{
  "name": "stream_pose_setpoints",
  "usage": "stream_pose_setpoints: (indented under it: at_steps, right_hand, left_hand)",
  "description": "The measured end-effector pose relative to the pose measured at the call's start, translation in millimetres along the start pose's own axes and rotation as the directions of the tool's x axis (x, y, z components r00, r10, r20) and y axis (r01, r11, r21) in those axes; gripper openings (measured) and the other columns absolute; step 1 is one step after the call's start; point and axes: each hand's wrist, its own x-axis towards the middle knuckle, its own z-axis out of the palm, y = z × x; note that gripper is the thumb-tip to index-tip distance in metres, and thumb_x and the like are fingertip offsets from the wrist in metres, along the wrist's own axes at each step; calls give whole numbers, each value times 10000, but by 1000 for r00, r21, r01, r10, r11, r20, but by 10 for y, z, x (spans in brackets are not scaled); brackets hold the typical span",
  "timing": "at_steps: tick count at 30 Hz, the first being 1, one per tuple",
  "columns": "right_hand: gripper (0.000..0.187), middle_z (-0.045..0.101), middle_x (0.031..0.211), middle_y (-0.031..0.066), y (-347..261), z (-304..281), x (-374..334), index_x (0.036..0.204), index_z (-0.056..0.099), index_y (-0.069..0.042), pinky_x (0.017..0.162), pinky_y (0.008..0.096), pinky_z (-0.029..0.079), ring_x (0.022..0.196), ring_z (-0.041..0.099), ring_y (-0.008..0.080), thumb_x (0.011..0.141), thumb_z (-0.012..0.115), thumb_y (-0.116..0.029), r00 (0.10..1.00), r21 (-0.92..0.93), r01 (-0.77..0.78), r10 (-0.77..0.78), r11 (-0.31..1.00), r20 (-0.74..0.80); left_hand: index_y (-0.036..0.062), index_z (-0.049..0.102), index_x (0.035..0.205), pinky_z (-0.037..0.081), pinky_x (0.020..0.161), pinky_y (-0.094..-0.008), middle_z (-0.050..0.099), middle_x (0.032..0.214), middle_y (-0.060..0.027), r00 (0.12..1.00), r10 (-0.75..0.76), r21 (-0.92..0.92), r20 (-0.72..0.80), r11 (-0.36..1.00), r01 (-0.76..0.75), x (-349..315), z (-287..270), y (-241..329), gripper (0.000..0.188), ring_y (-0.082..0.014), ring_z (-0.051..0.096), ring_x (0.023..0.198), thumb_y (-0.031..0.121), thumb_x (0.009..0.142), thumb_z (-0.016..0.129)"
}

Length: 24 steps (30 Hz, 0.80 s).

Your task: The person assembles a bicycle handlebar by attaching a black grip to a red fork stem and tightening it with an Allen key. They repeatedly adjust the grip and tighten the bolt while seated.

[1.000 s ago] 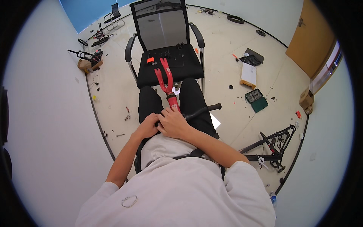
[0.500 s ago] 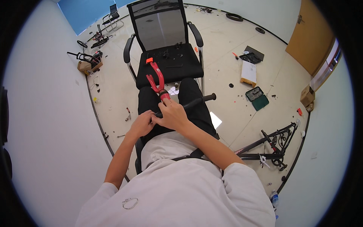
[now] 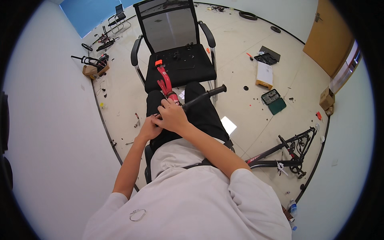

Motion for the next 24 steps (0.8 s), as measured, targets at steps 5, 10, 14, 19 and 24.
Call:
stream_pose_setpoints:
  at_steps: [5, 10, 14, 19, 24]
  right_hand:
    - [307, 601, 878, 116, 142, 48, -67, 824, 696, -13, 718, 373, 548, 888, 614, 283, 690, 796, -270, 1000, -43, 17, -18, 999, -22]
    - [343, 627, 899, 125, 227, -18, -142, 942, 728, -7, 783, 379, 554, 922, 625, 300, 688, 800, -226, 993, -49, -55, 50, 997, -107]
    - [358, 640, 908, 124, 185, -36, -222, 973, 731, 4, 782, 382, 557, 891, 649, 293, 687, 803, -199, 992, 39, -103, 105, 994, -71]
    - [340, 668, 973, 130, 446, -448, -304, 986, 731, 17, 802, 369, 568, 891, 680, 298, 700, 792, -158, 1000, 197, 26, -28, 980, 11]
    - [346, 719, 1044, 147, 686, -1101, -113, 1075, 758, -39, 847, 376, 564, 933, 705, 302, 753, 778, -164, 907, 284, -141, 8, 949, 421]
  left_hand:
    - [48, 669, 1065, 539, 738, -465, 706, 939, -223, 996, -25, 181, -84, 983, 40, 190, 252, -42, 241, -431, 663, 896, 201, 896, 593]
    - [56, 676, 1073, 542, 774, -501, 699, 922, -236, 982, -181, 239, -49, 953, 187, 376, 371, 47, 314, -444, 663, 878, 320, 935, 579]
    - [21, 669, 1104, 523, 697, -475, 674, 876, -274, 985, -94, 245, -144, 961, 127, 380, 472, -312, 338, -461, 646, 811, 308, 929, 630]
    - [-30, 659, 938, 493, 659, -452, 654, 778, -261, 968, -237, 38, -89, 970, 241, 341, 246, 87, 497, -445, 634, 750, 467, 940, 644]
    - [-27, 645, 914, 480, 641, -448, 645, 745, -249, 969, -239, 75, -58, 967, 243, 304, 206, 206, 570, -431, 630, 719, 542, 945, 626]
